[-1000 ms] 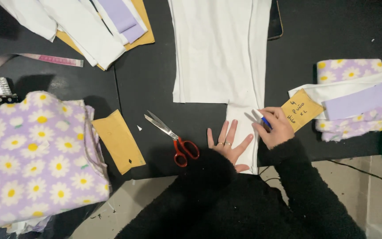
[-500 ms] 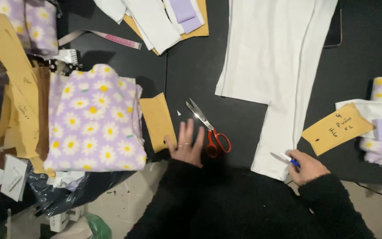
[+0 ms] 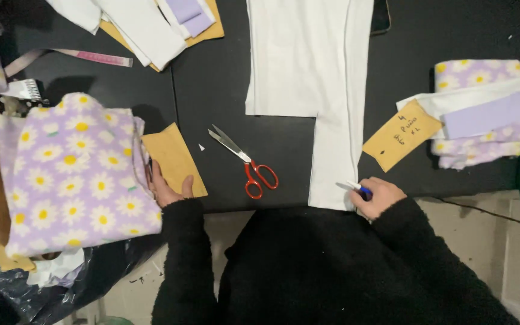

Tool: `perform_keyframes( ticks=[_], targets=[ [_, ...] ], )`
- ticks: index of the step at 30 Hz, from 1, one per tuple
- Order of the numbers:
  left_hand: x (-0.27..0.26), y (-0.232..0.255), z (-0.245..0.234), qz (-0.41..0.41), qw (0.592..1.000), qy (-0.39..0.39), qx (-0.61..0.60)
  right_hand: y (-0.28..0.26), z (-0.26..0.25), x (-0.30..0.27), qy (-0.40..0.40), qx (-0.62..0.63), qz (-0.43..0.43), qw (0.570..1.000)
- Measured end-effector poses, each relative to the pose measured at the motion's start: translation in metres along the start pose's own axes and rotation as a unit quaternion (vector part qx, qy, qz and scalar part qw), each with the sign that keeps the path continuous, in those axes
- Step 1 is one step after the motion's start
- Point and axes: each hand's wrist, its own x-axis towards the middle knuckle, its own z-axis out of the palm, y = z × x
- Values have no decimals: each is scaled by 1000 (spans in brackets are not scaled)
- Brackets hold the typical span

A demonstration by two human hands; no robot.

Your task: The person uses a cardboard template and a blue marker to trace shapes onto a white fabric laid on a table. They then use a green electric fabric cutter to cut along the traced lines and red scissors to trim the edges of the fabric pieces.

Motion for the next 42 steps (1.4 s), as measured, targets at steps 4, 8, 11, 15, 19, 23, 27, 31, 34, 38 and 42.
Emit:
perform_keyframes(
  ticks=[4,8,11,15,19,23,27,31,34,38,42],
  targets=[
    [3,14,-1,-73,993,33,-88,9,11,4,-22,15,88,996],
    [-11,82,-10,-106,982,45,-151,-8,2,-5,59,60,84,993],
    [-34,123,40,-132,903,-102,-396,-38,-10,-12,157,154,-44,974],
    [-64,152,121,-66,836,-257,-481,-47,-16,5,87,357,65,928],
    [-76,149,161,-114,794,-380,-461,-35,-5,20,80,394,57,914],
    [-69,135,162,-72,833,-411,-363,-30,12,15,116,260,26,958],
    [-43,161,131,-13,871,-399,-286,-33,28,6,132,262,-30,955],
    [-40,168,132,133,895,-382,-185,-40,22,4,83,205,27,975],
    [-43,169,142,233,886,-385,-114,-40,22,6,65,179,67,979],
    [-49,166,158,330,860,-388,-22,-39,21,8,79,182,47,979],
    [-52,169,159,339,854,-394,10,-45,18,7,65,185,84,977]
  ],
)
